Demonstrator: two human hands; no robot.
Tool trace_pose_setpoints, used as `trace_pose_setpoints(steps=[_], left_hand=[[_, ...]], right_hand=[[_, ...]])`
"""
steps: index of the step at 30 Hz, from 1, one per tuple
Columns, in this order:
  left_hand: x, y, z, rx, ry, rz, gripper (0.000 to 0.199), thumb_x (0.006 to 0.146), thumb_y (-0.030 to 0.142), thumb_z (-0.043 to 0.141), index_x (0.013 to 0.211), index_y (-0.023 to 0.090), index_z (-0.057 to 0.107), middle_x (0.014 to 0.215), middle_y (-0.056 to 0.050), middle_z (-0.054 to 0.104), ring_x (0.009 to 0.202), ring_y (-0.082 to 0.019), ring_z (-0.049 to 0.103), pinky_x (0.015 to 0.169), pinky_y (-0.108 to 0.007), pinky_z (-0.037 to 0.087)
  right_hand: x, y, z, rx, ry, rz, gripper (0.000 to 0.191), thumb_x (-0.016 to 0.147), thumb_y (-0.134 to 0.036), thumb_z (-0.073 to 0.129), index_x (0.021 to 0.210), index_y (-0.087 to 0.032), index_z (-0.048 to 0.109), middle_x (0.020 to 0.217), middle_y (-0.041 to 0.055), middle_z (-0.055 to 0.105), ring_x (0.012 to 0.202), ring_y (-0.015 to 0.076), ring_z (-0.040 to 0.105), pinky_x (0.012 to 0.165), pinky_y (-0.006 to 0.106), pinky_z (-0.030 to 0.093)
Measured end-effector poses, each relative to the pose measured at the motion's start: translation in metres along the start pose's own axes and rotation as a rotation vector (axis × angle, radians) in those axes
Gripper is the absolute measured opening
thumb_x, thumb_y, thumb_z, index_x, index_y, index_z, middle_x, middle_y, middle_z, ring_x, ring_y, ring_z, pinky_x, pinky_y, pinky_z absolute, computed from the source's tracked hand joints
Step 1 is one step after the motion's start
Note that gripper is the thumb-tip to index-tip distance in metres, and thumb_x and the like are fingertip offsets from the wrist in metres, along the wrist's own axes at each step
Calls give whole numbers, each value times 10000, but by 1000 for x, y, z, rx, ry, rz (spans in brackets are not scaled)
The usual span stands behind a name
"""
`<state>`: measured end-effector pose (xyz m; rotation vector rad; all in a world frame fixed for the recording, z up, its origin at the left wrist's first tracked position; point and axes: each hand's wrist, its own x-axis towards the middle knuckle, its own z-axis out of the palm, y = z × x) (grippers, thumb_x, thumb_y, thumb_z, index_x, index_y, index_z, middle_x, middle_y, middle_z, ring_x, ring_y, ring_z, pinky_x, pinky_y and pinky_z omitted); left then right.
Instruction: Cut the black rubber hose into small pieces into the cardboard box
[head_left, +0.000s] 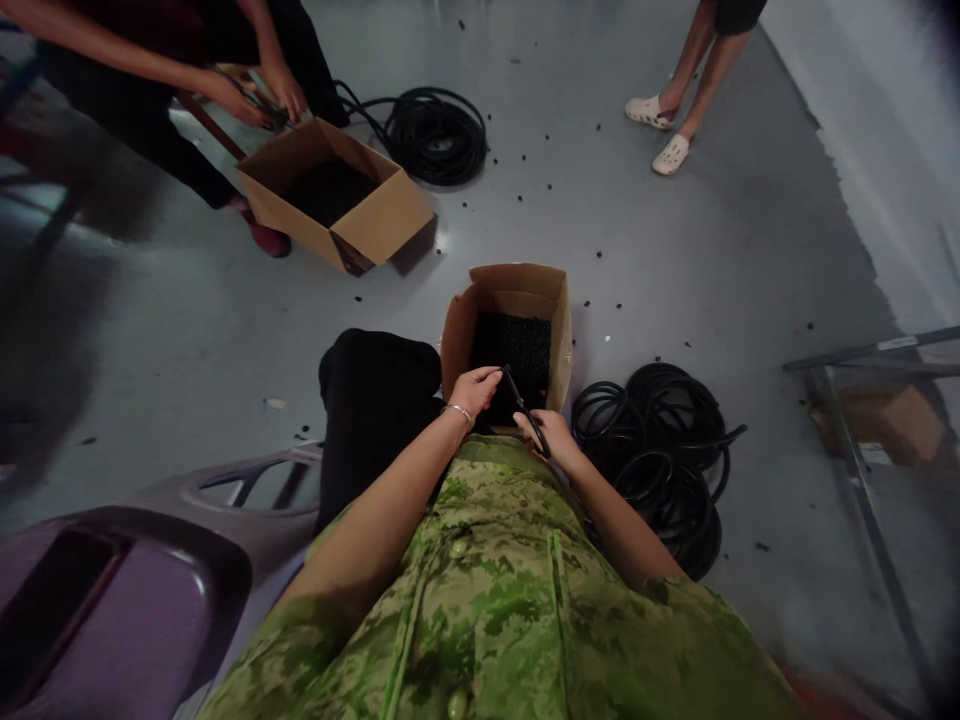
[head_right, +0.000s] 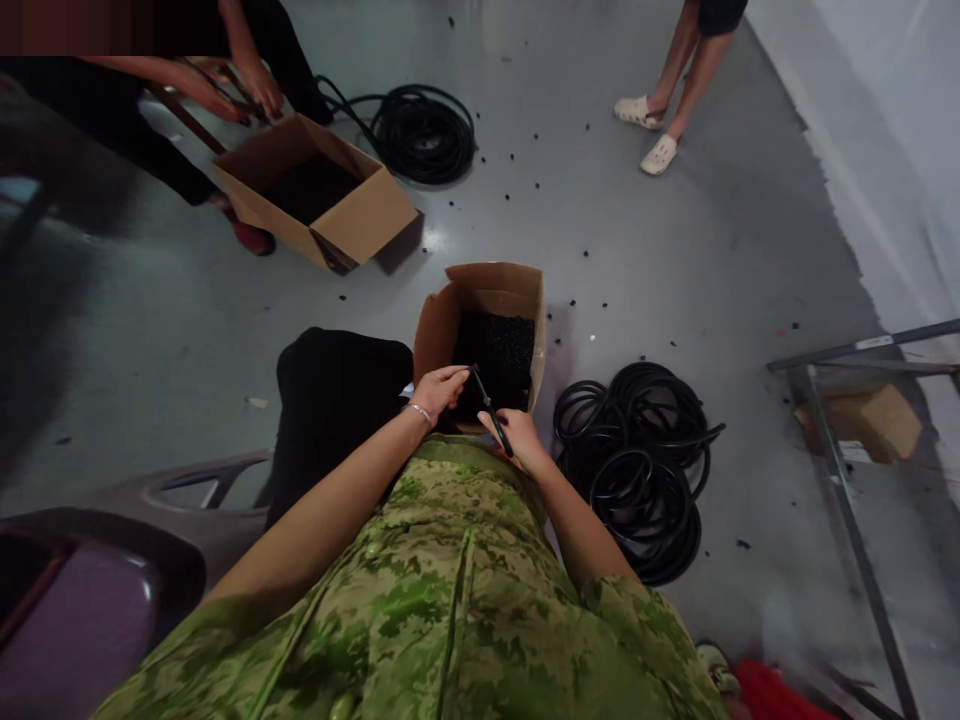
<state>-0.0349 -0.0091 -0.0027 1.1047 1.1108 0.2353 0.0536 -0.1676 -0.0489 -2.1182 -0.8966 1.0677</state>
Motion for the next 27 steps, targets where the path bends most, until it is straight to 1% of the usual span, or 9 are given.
trace_pose_setpoints(steps=[7, 16, 20, 27], left_hand=[[-1, 1, 0, -2, 10, 4, 371, 761, 279, 686, 1067, 68, 683, 463, 78, 440, 369, -35, 335, 364, -171, 275], [1, -2, 0, 10, 5, 22, 407, 734, 325, 712, 1050, 70, 688, 465, 81, 436, 369, -34, 331, 358, -174, 256], [2, -2, 0, 7, 9, 26, 417, 725, 339, 719, 1048, 76, 689, 471, 79, 438, 378, -36, 348, 362, -170, 262], [1, -2, 0, 16, -3, 21, 435, 723, 355, 719, 1059, 80, 691, 472, 77, 438, 375, -33, 332, 368, -171, 255]], right_hand=[[-1, 0, 0, 16, 1, 12, 571, 847, -683, 458, 672, -171, 639, 622, 42, 670, 564, 153, 622, 504, 217, 400], [0, -2, -1, 23, -14, 47, 560, 833, -687, 479, 691, -173, 651, 610, 33, 662, 566, 150, 621, 513, 216, 415], [1, -2, -1, 20, -10, 40, 554, 839, -680, 473, 697, -175, 650, 610, 33, 661, 567, 151, 618, 513, 218, 414], [3, -1, 0, 7, -25, 40, 544, 828, -679, 492, 708, -176, 660, 600, 31, 654, 573, 153, 617, 519, 218, 414]])
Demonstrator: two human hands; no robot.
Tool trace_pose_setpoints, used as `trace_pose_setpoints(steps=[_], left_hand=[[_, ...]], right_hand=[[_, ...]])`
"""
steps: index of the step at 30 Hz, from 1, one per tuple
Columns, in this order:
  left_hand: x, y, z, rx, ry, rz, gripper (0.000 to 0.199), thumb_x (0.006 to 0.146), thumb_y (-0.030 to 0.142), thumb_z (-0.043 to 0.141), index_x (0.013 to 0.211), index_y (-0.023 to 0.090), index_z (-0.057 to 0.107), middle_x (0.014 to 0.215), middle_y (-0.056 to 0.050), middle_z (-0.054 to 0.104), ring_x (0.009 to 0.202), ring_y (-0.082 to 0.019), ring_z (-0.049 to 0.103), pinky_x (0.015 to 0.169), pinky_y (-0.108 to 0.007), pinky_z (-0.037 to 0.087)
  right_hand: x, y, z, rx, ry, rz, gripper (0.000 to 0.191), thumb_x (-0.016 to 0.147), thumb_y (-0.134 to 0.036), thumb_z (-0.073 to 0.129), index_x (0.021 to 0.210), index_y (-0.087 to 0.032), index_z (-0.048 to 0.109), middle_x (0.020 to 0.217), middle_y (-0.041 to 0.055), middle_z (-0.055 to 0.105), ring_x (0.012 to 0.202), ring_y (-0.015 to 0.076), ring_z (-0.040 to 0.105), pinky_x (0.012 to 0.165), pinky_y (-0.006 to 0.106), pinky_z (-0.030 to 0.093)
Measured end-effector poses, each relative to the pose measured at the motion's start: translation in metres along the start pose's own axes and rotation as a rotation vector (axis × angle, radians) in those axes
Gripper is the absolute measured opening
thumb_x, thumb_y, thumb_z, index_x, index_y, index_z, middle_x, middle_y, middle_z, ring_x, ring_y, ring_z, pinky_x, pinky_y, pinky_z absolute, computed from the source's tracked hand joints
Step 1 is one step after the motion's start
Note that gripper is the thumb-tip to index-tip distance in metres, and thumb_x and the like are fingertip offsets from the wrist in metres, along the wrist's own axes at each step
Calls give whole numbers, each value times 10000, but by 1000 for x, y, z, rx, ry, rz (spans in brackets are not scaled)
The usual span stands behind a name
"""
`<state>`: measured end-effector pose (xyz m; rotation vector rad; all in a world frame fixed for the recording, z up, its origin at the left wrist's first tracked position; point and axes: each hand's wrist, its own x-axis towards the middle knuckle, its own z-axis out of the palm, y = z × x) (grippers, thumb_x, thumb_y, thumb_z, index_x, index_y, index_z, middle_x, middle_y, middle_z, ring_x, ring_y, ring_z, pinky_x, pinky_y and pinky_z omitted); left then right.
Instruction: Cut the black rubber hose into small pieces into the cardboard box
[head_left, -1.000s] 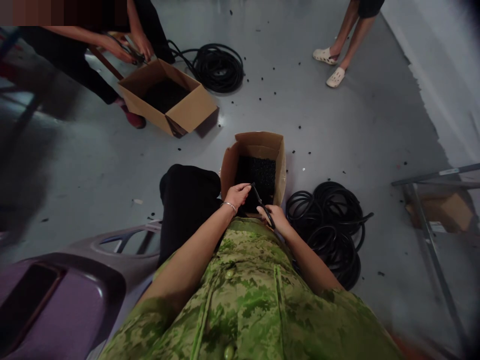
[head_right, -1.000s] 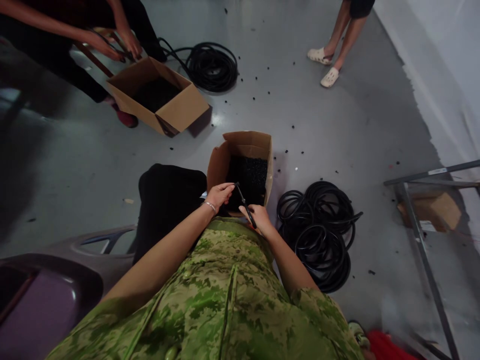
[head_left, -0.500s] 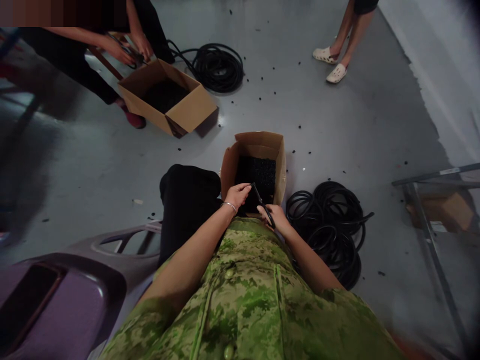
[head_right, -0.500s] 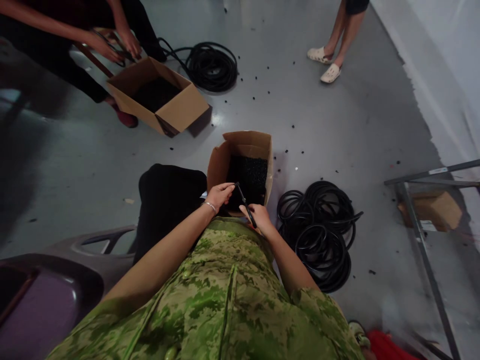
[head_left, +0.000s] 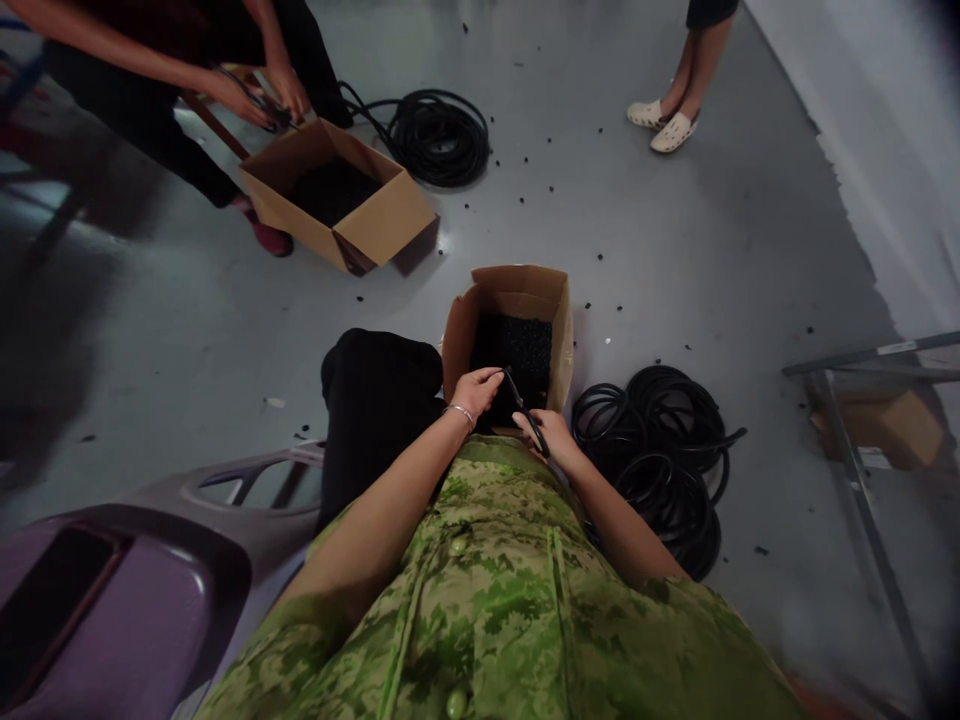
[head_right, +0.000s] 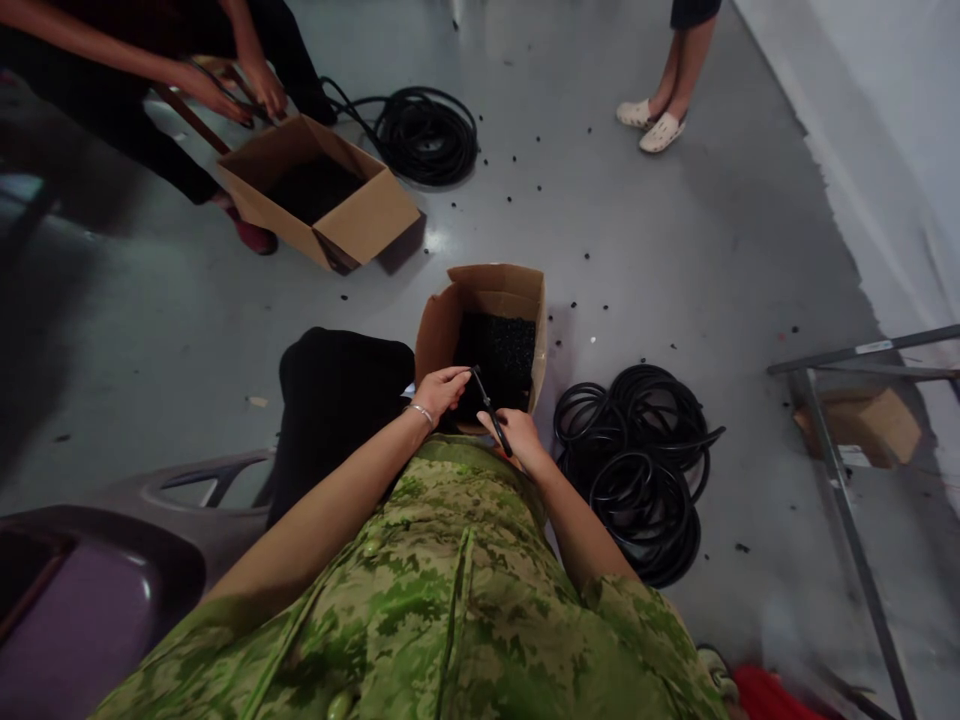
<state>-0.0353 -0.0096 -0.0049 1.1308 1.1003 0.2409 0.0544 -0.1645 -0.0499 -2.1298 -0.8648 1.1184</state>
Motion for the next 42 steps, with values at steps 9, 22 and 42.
trace_pose_setpoints(steps=[9, 22, 42], left_hand=[[-3, 4, 1, 17, -12, -8, 432, 744, 324, 689, 1097, 75, 682, 472, 80, 424, 386, -39, 332, 370, -170, 260], [-2, 2, 0, -5, -15, -5, 426, 718, 347, 727, 1053, 86, 694, 458, 82, 428, 368, -30, 331, 362, -167, 255], [0, 2, 2, 26, -31, -20, 204, 771, 308, 667, 714, 155, 545, 459, 71, 461, 346, -35, 331, 366, -173, 271]], right_hand=[[-1, -3, -2, 15, 13, -28, 563, 841, -681, 462, 669, -176, 642, 624, 34, 666, 563, 148, 622, 525, 219, 421], [-2, -5, -1, -54, 18, -36, 586, 846, -689, 445, 661, -173, 651, 587, 35, 649, 550, 148, 593, 518, 222, 382], [-13, -20, 2, -210, 182, -120, 644, 863, -681, 407, 517, -172, 598, 511, 45, 565, 521, 136, 494, 519, 245, 274]])
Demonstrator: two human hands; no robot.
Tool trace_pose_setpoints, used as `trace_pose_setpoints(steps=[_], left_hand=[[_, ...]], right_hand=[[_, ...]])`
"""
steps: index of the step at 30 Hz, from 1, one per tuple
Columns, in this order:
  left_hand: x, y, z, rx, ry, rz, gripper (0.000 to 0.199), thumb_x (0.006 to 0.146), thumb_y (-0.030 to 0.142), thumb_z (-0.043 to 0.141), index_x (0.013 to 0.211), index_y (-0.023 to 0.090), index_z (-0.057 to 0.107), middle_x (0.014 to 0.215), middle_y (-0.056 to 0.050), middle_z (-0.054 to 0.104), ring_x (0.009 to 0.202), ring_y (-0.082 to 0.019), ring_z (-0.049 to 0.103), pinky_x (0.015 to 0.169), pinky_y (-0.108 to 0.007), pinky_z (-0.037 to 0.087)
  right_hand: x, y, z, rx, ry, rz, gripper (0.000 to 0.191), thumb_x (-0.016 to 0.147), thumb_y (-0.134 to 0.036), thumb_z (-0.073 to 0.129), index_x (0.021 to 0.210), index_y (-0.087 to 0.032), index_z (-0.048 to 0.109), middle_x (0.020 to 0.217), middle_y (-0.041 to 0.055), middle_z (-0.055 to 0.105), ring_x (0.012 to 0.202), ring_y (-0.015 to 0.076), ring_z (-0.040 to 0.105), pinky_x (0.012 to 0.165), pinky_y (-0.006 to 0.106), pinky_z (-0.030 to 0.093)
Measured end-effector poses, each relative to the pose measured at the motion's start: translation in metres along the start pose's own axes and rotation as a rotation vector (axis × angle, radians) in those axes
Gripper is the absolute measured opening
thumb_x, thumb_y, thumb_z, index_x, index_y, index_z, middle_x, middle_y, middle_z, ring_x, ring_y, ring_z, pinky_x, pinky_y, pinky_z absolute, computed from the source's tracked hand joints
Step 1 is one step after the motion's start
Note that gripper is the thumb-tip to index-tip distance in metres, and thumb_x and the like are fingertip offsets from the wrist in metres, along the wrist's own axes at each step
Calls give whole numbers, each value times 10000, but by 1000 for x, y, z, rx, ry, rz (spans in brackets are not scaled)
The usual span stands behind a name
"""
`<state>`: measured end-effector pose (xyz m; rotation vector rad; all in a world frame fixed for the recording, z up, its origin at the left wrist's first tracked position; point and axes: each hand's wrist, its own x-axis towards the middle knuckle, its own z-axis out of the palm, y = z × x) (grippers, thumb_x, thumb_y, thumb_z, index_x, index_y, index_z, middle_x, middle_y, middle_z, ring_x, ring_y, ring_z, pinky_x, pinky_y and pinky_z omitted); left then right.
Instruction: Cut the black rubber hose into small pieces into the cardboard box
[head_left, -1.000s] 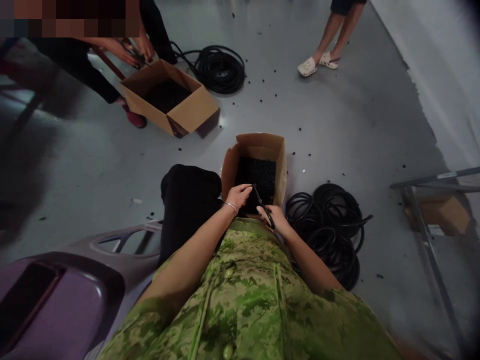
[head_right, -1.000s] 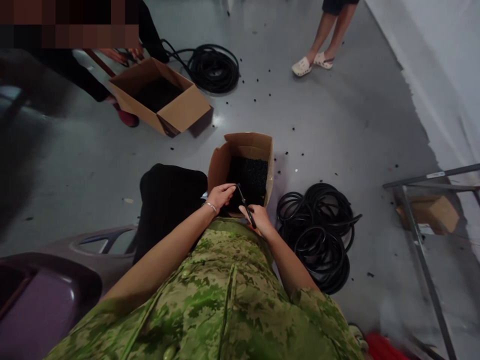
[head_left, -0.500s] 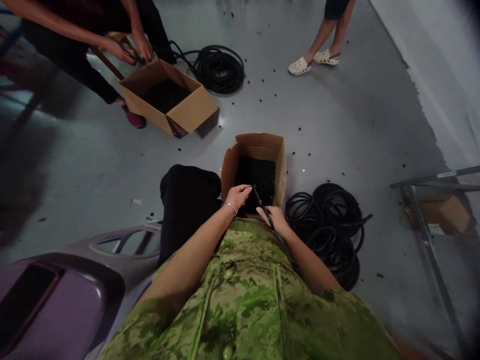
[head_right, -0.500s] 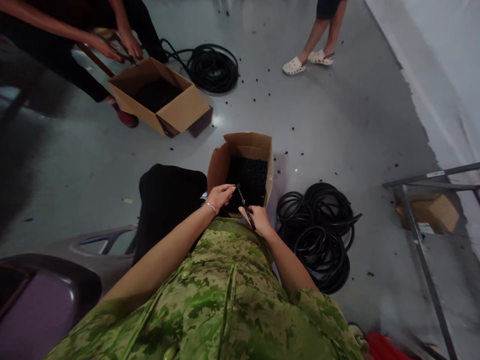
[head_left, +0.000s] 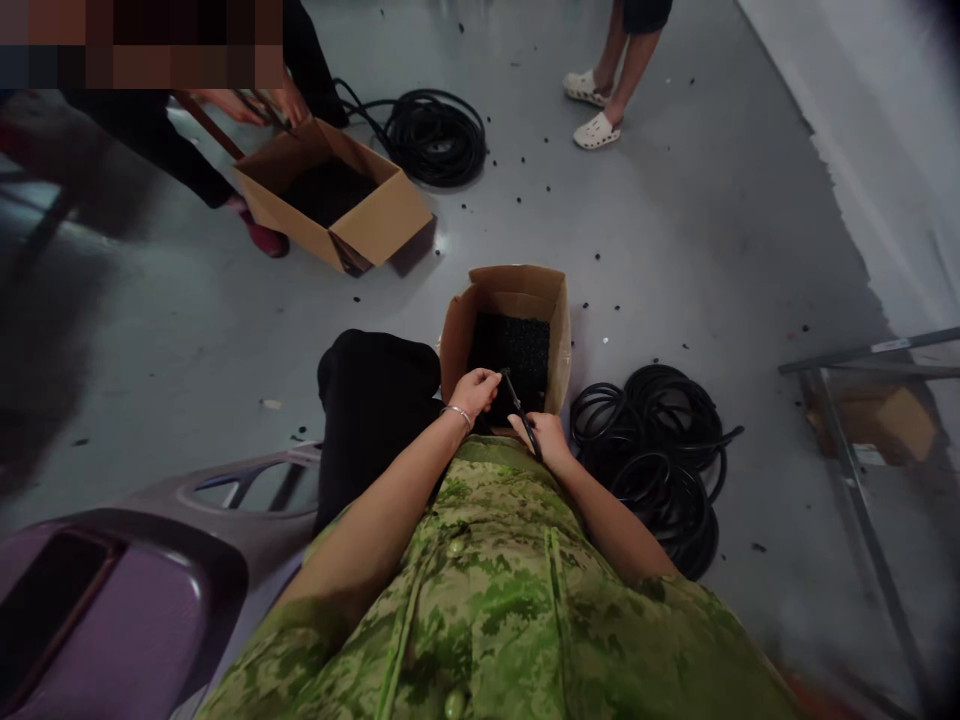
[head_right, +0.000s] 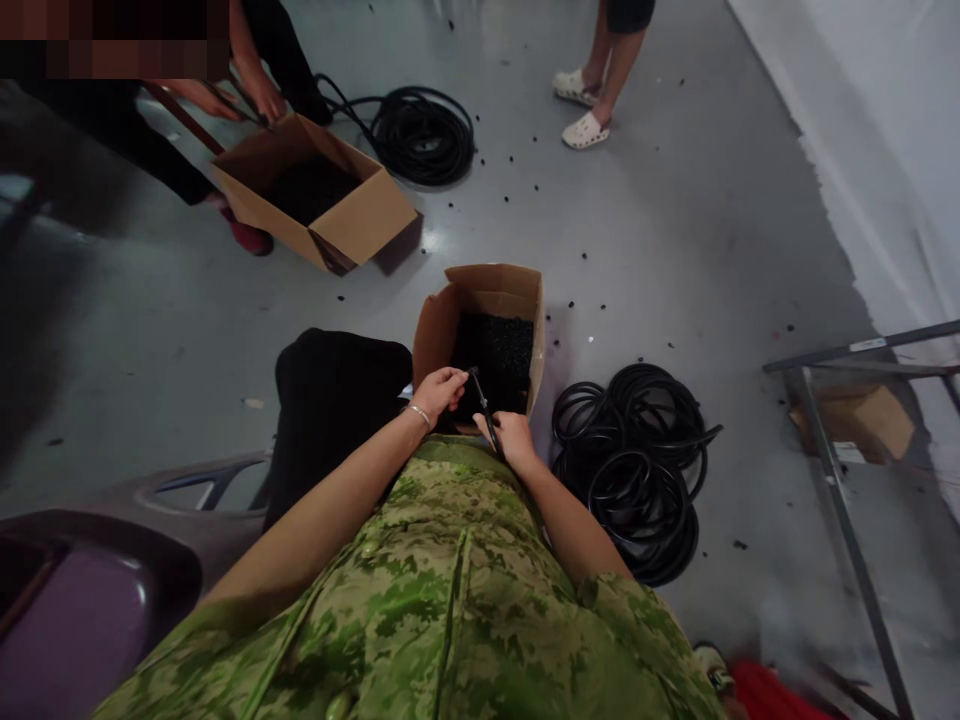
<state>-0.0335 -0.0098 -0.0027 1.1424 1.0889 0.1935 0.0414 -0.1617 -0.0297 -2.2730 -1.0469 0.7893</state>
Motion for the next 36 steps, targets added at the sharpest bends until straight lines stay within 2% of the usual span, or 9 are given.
trace_pose_setpoints(steps=[5, 9, 12, 18, 26, 32, 36], left_hand=[[-1, 2, 0, -26, -4, 12, 186, 773, 281, 656, 721, 166, 519, 461, 73, 464, 357, -38, 344, 369, -166, 271], [-1, 2, -1, -50, -16, 32, 180, 773, 285, 652, 736, 170, 517, 459, 79, 460, 357, -38, 339, 368, -164, 272], [-1, 2, -1, -54, -18, 47, 182, 767, 295, 655, 746, 168, 525, 460, 80, 459, 357, -37, 339, 366, -162, 267], [-2, 1, 0, -50, -21, 55, 195, 751, 316, 664, 752, 164, 541, 463, 77, 463, 360, -40, 347, 358, -162, 268], [-2, 1, 0, -42, -8, 45, 151, 765, 283, 644, 795, 148, 583, 457, 80, 454, 361, -43, 355, 350, -160, 271], [-1, 0, 1, 3, -24, 40, 130, 780, 262, 628, 786, 136, 595, 461, 77, 453, 366, -41, 354, 351, -163, 269], [-1, -1, 0, 4, -25, 40, 144, 775, 274, 640, 780, 142, 584, 463, 79, 456, 371, -42, 363, 356, -161, 275]], right_hand=[[4, 5, -3, 18, -53, 35, 619, 848, -693, 435, 556, -174, 602, 534, 44, 594, 538, 147, 549, 512, 234, 312], [6, 11, -6, 226, -201, 130, 592, 828, -718, 451, 682, -175, 636, 607, 36, 652, 530, 143, 610, 496, 216, 383], [7, 14, -7, 368, -259, 180, 583, 815, -724, 468, 734, -171, 636, 660, 36, 676, 530, 139, 635, 494, 213, 427], [16, 10, -5, 372, -253, 175, 530, 802, -683, 532, 672, -175, 603, 623, 16, 657, 490, 117, 603, 467, 201, 414], [21, -1, -12, 540, -251, 200, 536, 764, -700, 570, 684, -170, 590, 613, 9, 616, 482, 93, 561, 465, 190, 422], [25, 4, -11, 488, -270, 214, 533, 764, -698, 576, 676, -172, 576, 609, 11, 617, 472, 90, 548, 464, 194, 416], [29, 7, -8, 394, -245, 187, 509, 771, -684, 577, 738, -177, 597, 680, 13, 649, 555, 108, 596, 506, 192, 425]])
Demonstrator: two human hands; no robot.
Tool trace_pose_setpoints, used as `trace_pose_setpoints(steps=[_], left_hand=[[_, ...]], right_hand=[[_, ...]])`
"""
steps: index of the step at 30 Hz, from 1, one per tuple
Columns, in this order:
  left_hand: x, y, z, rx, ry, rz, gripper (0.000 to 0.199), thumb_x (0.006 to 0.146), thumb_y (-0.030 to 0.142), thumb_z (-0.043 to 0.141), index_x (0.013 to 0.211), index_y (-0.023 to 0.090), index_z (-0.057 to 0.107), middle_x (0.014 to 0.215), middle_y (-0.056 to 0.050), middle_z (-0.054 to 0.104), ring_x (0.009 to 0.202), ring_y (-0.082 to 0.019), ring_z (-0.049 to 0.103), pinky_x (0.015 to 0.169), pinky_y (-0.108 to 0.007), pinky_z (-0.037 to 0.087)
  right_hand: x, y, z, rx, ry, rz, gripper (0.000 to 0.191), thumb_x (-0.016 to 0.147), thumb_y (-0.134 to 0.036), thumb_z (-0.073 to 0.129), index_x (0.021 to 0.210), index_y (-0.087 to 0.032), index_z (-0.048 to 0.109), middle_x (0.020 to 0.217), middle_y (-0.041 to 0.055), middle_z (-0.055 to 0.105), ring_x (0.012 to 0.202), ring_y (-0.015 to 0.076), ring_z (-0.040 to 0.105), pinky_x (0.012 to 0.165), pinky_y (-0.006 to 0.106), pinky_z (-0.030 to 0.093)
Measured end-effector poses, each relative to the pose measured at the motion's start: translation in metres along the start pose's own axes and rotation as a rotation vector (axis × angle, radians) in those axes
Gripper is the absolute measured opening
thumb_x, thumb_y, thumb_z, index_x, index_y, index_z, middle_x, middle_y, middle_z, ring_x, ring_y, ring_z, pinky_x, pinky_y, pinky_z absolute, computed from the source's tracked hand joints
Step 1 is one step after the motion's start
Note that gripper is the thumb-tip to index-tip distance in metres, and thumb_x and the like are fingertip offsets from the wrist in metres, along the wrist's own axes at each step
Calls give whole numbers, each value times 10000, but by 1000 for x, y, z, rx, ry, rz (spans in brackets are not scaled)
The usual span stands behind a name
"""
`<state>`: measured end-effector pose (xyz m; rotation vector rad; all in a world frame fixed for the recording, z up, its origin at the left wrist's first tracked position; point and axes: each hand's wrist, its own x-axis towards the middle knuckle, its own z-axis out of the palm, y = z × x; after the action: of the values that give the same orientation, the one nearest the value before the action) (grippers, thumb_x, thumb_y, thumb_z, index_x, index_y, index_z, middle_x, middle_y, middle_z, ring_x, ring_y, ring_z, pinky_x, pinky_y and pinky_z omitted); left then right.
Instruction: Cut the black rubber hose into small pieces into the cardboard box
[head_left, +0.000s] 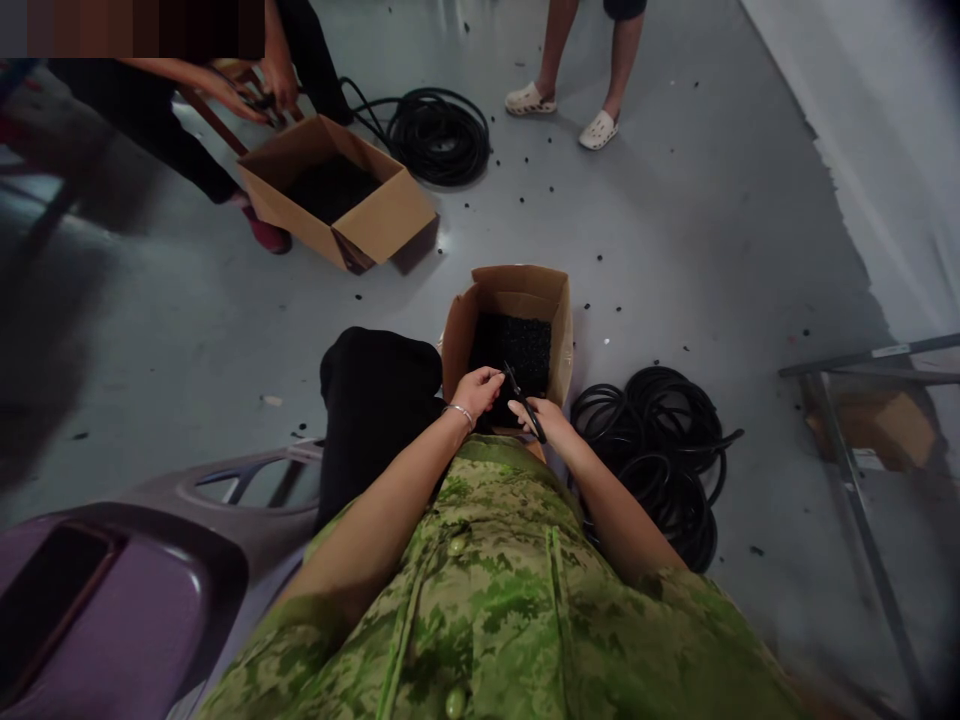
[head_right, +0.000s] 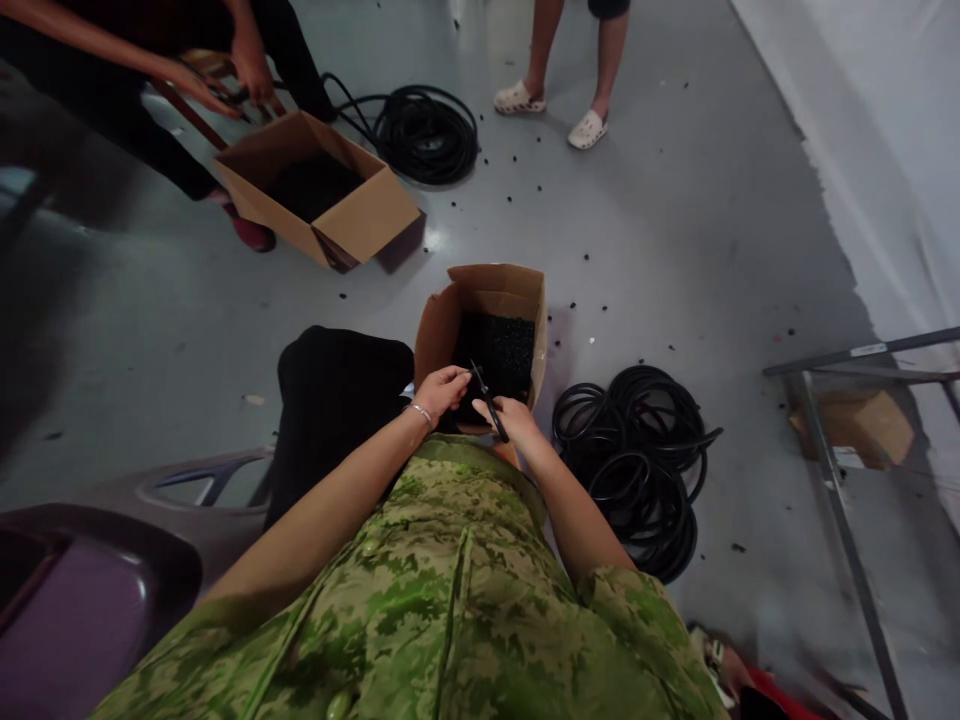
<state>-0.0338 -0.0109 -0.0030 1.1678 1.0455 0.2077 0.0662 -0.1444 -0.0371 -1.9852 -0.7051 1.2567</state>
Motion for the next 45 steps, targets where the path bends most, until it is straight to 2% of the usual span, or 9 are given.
trace_pose_setpoints(steps=[8, 15, 21, 25, 29, 34, 37, 40, 45], left_hand=[[-1, 0, -1, 7, -61, 30, 170, 755, 297, 663, 772, 145, 589, 460, 82, 454, 358, -38, 344, 351, -167, 274], [-1, -1, 0, 3, -69, 19, 174, 756, 304, 665, 768, 147, 589, 460, 80, 459, 352, -35, 344, 354, -165, 271], [1, -2, -1, 6, -71, 15, 162, 770, 293, 653, 746, 153, 574, 452, 83, 454, 340, -36, 333, 348, -167, 268], [1, -2, -1, 1, -63, 0, 179, 776, 299, 656, 730, 157, 557, 448, 82, 456, 333, -36, 331, 348, -167, 263], [1, 0, -1, -32, -55, -26, 173, 787, 282, 651, 732, 155, 546, 453, 79, 460, 335, -37, 336, 351, -167, 265], [0, 2, -1, -63, -47, -65, 178, 790, 285, 652, 737, 145, 556, 497, 48, 523, 374, -56, 420, 398, -186, 359], [-1, 2, -2, -52, -74, -69, 195, 786, 309, 658, 736, 142, 569, 511, 41, 536, 398, -63, 456, 428, -194, 396], [0, 0, -1, 5, -81, -28, 192, 781, 305, 660, 716, 144, 578, 484, 57, 500, 384, -48, 414, 409, -173, 354], [0, -3, 0, 100, -119, 63, 124, 790, 258, 622, 736, 148, 609, 466, 69, 470, 373, -46, 385, 393, -166, 315]], right_hand=[[-4, -5, -2, 73, -16, -20, 510, 789, -681, 537, 734, -176, 587, 666, 10, 626, 534, 101, 562, 503, 196, 423], [-1, 1, -1, -60, 34, -64, 525, 800, -696, 502, 730, -183, 591, 676, 20, 640, 577, 122, 587, 507, 201, 400], [-2, 2, -1, -133, 75, -101, 551, 817, -695, 469, 640, -184, 573, 558, 3, 592, 491, 117, 557, 486, 210, 378], [-7, 4, 3, -171, 115, -100, 560, 832, -679, 470, 611, -180, 597, 472, 0, 567, 422, 122, 552, 480, 219, 371], [-11, 6, 13, -241, 194, -120, 583, 852, -667, 459, 574, -176, 608, 465, 20, 585, 457, 133, 570, 489, 220, 352], [-14, 2, 18, -289, 259, -97, 590, 859, -658, 460, 557, -175, 614, 496, 41, 611, 507, 137, 579, 508, 221, 346], [-16, -1, 13, -283, 258, -47, 591, 856, -676, 446, 574, -185, 613, 507, 37, 616, 508, 141, 586, 506, 221, 356], [-16, -2, 6, -249, 216, 0, 583, 831, -704, 462, 590, -191, 598, 513, 25, 614, 495, 139, 592, 498, 218, 376], [-9, 2, -1, -39, 103, 31, 566, 819, -714, 474, 696, -178, 608, 613, 23, 656, 458, 108, 588, 467, 202, 408]])
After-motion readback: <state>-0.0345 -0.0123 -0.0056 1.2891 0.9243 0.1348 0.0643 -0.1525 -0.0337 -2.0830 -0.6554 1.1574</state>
